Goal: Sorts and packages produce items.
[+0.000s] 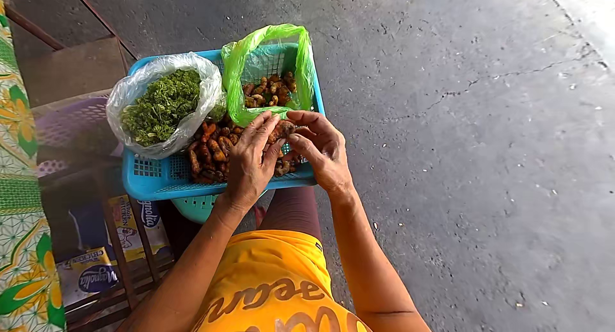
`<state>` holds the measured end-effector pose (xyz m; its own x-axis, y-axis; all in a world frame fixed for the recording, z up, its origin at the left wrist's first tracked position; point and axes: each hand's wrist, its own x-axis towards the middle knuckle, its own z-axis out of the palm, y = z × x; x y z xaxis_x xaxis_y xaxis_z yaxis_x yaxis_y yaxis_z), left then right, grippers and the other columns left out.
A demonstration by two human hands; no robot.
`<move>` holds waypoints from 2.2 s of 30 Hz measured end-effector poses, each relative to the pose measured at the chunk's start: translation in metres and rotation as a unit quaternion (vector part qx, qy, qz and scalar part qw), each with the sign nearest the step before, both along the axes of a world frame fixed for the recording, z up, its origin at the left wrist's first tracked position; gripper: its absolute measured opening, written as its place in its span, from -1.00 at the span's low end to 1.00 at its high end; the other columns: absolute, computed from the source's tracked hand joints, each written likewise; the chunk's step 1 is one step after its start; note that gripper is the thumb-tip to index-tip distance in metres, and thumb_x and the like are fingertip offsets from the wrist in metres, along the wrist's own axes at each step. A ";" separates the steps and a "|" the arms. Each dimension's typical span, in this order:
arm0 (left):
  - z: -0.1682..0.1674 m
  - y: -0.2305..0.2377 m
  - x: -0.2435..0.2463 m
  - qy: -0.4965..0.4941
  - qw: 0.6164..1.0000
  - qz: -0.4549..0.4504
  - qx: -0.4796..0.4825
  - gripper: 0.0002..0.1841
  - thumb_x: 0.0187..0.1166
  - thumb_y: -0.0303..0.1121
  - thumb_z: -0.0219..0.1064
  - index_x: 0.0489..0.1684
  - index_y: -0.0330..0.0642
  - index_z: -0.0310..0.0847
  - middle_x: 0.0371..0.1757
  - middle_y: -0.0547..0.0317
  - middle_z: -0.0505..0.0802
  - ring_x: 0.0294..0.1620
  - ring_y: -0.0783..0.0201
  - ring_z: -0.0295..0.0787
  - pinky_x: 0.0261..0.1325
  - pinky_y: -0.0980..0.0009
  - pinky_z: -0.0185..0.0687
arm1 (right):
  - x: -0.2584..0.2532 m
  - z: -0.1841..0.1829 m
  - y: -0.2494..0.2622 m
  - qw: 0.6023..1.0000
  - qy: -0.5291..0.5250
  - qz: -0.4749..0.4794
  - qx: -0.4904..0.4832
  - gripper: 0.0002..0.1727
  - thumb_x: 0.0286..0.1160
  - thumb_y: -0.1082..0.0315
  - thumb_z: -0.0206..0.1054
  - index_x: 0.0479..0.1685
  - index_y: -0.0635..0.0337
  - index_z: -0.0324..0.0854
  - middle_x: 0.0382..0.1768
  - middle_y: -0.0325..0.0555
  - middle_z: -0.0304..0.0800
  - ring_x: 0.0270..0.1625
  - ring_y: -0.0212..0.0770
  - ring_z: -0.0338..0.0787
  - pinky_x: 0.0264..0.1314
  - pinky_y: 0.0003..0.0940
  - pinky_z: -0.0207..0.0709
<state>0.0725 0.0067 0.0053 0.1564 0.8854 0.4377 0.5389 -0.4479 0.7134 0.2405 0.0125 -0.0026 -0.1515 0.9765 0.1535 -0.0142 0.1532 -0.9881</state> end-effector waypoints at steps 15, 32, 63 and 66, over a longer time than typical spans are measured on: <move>-0.001 -0.005 -0.009 -0.103 0.989 -0.044 -0.099 -0.59 0.69 -0.41 0.26 0.47 -0.35 0.63 0.58 -0.16 0.62 0.36 0.23 0.75 0.15 0.45 0.77 | 0.000 -0.004 0.001 0.999 0.007 0.019 0.047 -0.66 0.66 0.43 0.32 0.35 0.35 0.63 -0.03 -0.14 0.87 -0.23 -0.38 0.90 -0.21 -0.47 0.86; 0.000 -0.006 -0.016 -0.264 0.941 -0.039 -0.206 -0.56 0.53 -0.53 0.46 0.40 -0.20 0.58 0.07 0.03 0.81 -0.25 0.33 0.85 -0.32 0.47 0.84 | 0.000 -0.003 0.001 0.999 0.025 0.021 0.034 -0.60 0.58 0.54 0.32 0.39 0.37 0.61 0.14 -0.05 0.84 -0.06 -0.28 0.92 -0.02 -0.38 0.88; 0.006 0.007 -0.025 -0.460 0.763 -0.136 -0.433 -0.68 0.83 -0.45 0.03 0.42 -0.19 0.55 -0.14 0.16 0.83 -0.45 0.43 0.78 -0.48 0.56 0.74 | 0.000 -0.006 0.003 0.998 0.041 0.033 0.034 -0.70 0.59 0.39 0.40 0.23 0.31 0.69 0.10 -0.09 0.76 -0.04 -0.27 0.87 -0.16 -0.40 0.87; 0.006 0.007 -0.024 -0.442 0.779 -0.131 -0.425 -0.69 0.82 -0.48 0.05 0.41 -0.25 0.55 -0.12 0.13 0.83 -0.42 0.40 0.79 -0.47 0.53 0.76 | 0.000 -0.008 0.003 0.998 0.039 0.024 0.032 -0.78 0.49 0.43 0.48 0.06 0.28 0.77 0.13 -0.08 0.75 -0.03 -0.28 0.86 -0.16 -0.42 0.86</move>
